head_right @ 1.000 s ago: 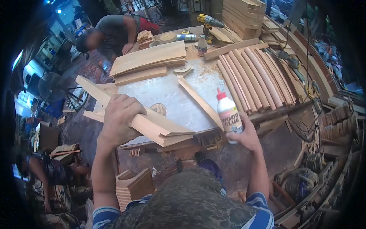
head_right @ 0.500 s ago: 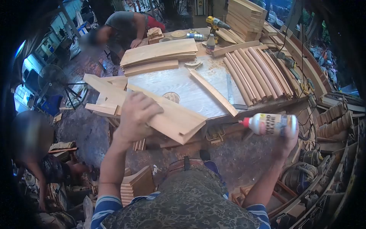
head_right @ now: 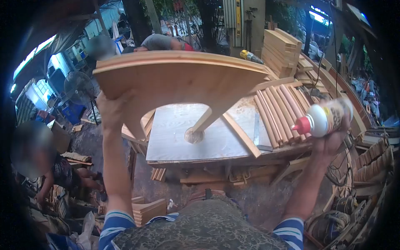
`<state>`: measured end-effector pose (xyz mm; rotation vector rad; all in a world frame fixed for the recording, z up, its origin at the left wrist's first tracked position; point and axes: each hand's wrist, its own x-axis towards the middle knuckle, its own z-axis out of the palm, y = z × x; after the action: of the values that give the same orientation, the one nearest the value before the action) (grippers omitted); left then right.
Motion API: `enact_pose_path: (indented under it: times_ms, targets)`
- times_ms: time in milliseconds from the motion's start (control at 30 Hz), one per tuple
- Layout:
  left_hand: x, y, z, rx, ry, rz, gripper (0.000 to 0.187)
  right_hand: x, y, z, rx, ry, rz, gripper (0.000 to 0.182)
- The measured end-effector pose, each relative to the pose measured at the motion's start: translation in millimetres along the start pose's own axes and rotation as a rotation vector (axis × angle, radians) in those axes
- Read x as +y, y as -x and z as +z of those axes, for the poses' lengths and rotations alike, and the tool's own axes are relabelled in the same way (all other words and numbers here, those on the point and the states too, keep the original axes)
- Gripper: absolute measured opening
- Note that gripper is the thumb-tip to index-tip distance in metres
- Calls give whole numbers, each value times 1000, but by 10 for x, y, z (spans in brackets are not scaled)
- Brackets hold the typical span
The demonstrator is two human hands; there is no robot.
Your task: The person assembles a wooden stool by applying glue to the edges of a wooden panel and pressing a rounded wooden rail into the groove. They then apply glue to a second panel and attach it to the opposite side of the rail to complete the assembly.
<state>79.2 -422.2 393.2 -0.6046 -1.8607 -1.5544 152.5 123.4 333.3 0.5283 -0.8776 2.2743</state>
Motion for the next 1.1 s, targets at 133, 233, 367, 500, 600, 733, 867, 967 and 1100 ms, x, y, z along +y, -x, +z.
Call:
enact_pose_path:
  times_ms: [133,233,367,500,600,733,867,967,1100]
  targets:
    - [-205,276,-213,235,165,-44,38,-142,-634,686,-170,163,-39,59]
    - [-193,327,-345,358,124,-81,40,-211,-1136,1125,-248,259,-99,62]
    - [-305,368,-460,426,300,-124,37,-310,-2104,1203,-527,719,-395,55]
    - [-608,419,-361,471,425,-163,33,659,-1661,2239,-703,149,-232,51]
    - [-809,408,-274,437,396,-168,33,1184,-1492,2810,-666,35,13,47]
    - [-866,205,-328,287,178,-245,38,1813,-1515,3474,-775,-179,161,31]
    - [-667,-23,-601,154,162,-297,45,2342,-1070,4169,-551,49,123,26]
    - [-598,-314,-813,59,96,-183,52,2728,-894,4520,-676,-36,223,27]
    - [-661,-635,-857,57,128,-82,55,3030,-780,4762,-628,33,202,25]
